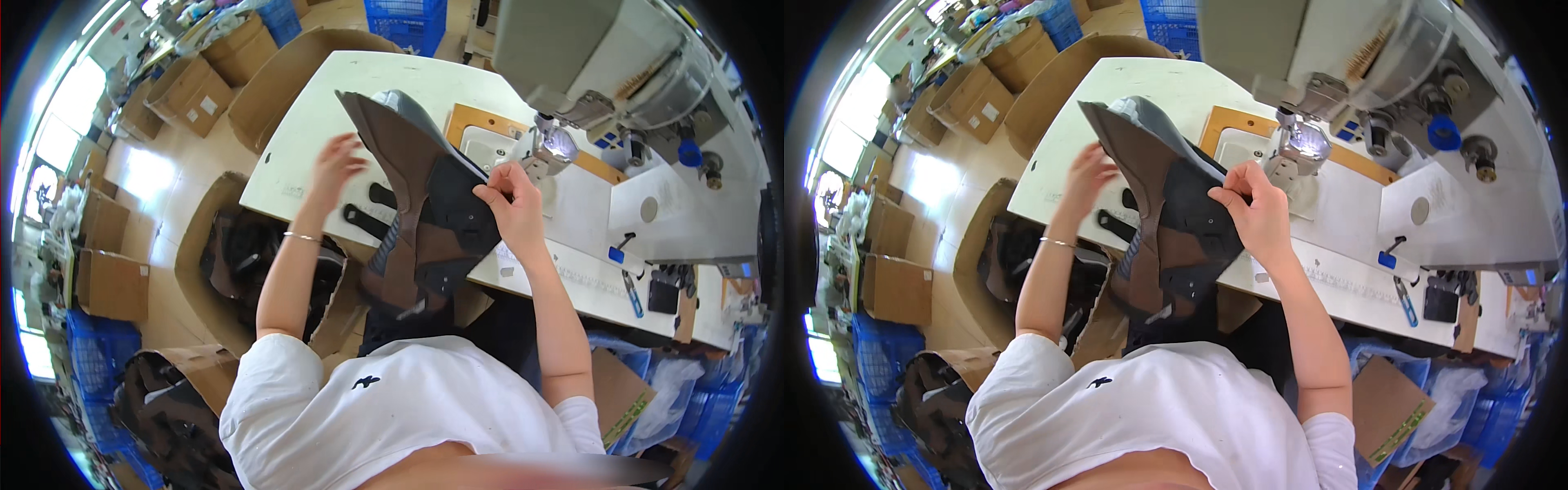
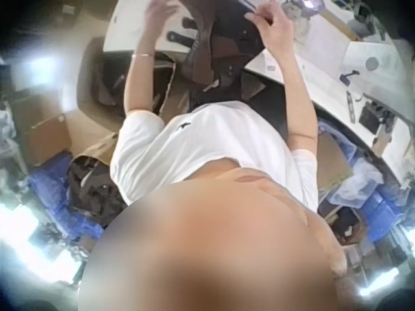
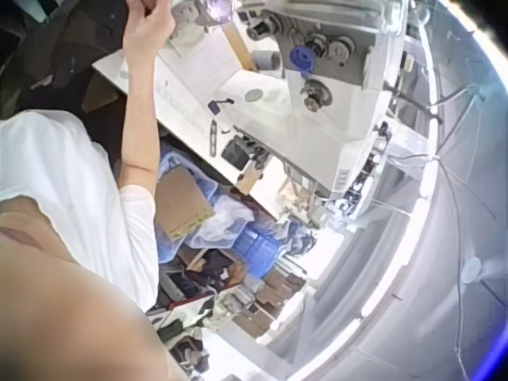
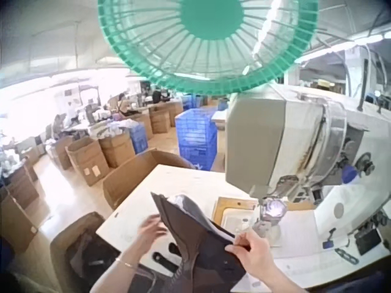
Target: The person stitches boot upper parts using a sewing machine, turning and guiding the material by hand under the needle, and retrieves additional boot uppers from a box to sew.
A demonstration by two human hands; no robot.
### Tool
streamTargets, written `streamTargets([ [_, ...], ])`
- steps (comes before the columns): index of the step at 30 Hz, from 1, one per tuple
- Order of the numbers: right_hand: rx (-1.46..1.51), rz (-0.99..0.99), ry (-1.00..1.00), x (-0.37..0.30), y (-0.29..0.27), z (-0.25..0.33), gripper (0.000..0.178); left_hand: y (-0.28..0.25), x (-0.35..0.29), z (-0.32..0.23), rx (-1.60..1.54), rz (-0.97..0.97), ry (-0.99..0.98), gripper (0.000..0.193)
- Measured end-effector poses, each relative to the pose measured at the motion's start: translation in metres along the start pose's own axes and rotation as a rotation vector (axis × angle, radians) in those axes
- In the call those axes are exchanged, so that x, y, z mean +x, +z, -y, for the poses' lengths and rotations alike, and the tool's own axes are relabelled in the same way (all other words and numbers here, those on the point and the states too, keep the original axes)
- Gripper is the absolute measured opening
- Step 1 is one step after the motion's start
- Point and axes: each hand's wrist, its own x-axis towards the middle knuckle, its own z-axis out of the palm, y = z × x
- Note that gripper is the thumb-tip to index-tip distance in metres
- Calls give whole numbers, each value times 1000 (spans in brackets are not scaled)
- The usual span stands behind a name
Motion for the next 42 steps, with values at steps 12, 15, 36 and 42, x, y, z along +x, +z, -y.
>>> streamTargets([
  [12, -613, -69, -592, -13, -19, 17, 15, 155, -42, -104, 894, 1223, -41, 22],
  [15, -586, -58, -585, -22, -35, 16, 13, 164, -46, -74, 985, 1451, 185, 26],
  [36, -568, -57, -330, -16, -94, 14, 11, 214, -72, -78, 886, 1218, -2, 44],
  [42, -378, 37, -386, -31, -100, 13, 9, 206, -60, -16, 979, 1462, 190, 71],
])
